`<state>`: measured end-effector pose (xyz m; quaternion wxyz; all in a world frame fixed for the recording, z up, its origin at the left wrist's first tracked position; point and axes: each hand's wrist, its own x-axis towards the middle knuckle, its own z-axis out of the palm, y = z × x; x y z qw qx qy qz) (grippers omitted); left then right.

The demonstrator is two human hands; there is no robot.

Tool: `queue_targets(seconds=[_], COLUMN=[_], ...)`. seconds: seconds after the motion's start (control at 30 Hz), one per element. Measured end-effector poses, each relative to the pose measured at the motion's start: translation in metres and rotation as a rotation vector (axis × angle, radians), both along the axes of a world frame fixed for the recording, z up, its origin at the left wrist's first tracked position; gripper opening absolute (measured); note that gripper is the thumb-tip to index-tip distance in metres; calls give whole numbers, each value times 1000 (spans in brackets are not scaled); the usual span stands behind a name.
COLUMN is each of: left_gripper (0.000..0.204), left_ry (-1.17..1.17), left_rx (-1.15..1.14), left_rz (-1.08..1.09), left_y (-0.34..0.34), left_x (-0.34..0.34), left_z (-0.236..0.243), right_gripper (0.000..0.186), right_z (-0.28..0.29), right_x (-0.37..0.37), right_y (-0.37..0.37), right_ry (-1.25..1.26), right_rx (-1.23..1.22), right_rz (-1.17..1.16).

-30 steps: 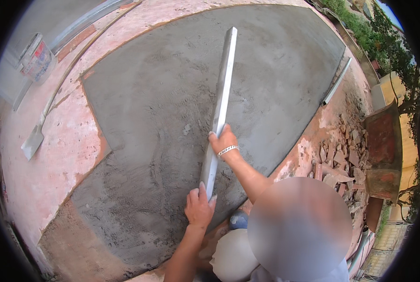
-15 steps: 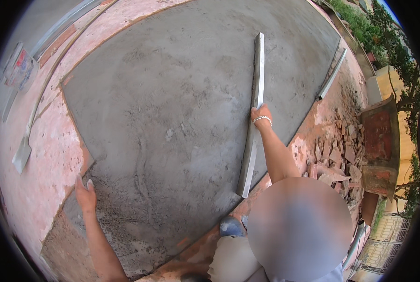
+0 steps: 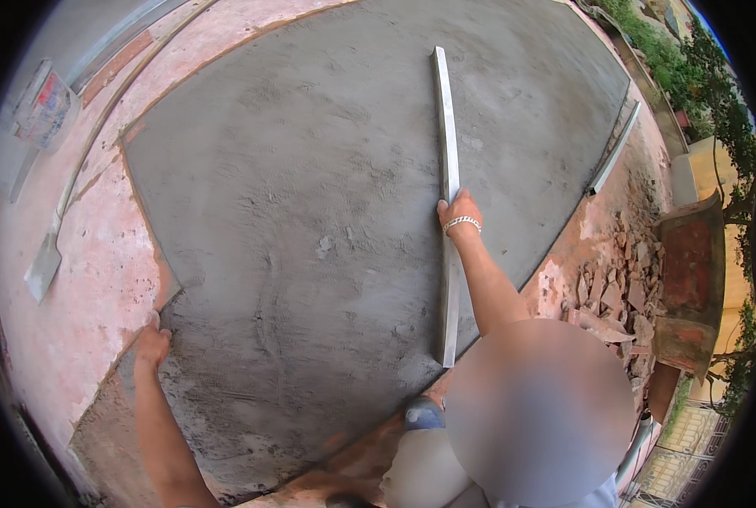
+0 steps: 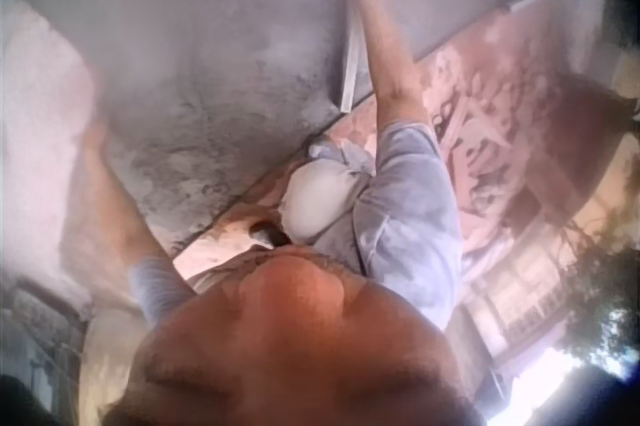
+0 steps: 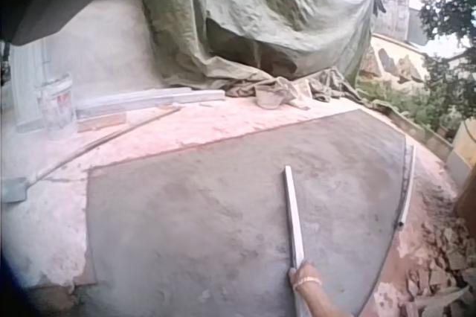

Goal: The person spreads and smooths wet concrete on a floor using a trowel and a straightedge. They repeatedly level the surface and remove excess material to create a flat finish.

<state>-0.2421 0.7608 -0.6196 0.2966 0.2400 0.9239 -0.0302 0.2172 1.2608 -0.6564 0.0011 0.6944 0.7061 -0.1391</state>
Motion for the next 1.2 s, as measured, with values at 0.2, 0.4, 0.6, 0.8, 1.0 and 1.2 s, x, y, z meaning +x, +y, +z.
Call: queue_targets(seconds=[0.2, 0.4, 0.6, 0.8, 1.0, 1.2], left_gripper=[73, 74, 75, 76, 78, 74], left_ry=[-52, -83, -82, -75, -51, -107], left_rx=[-9, -24, 1, -89, -225, -115], left_rz=[21, 32, 18, 14, -1, 35], left_y=[2, 5, 3, 3, 3, 5], left_x=[2, 4, 3, 0, 2, 1], left_z=[9, 18, 18, 8, 2, 6], right_gripper=[43, 42, 37, 34, 37, 37], right_z=[7, 5, 8, 13, 18, 19], right_x=[-22, -58, -98, -126, -121, -55], right_y=[-19, -46, -90, -136, -150, -4], right_ry=[-15, -1, 32, 56, 113, 14], right_rx=[19, 7, -42, -74, -94, 122], right_rz=[76, 180, 392, 655, 684, 318])
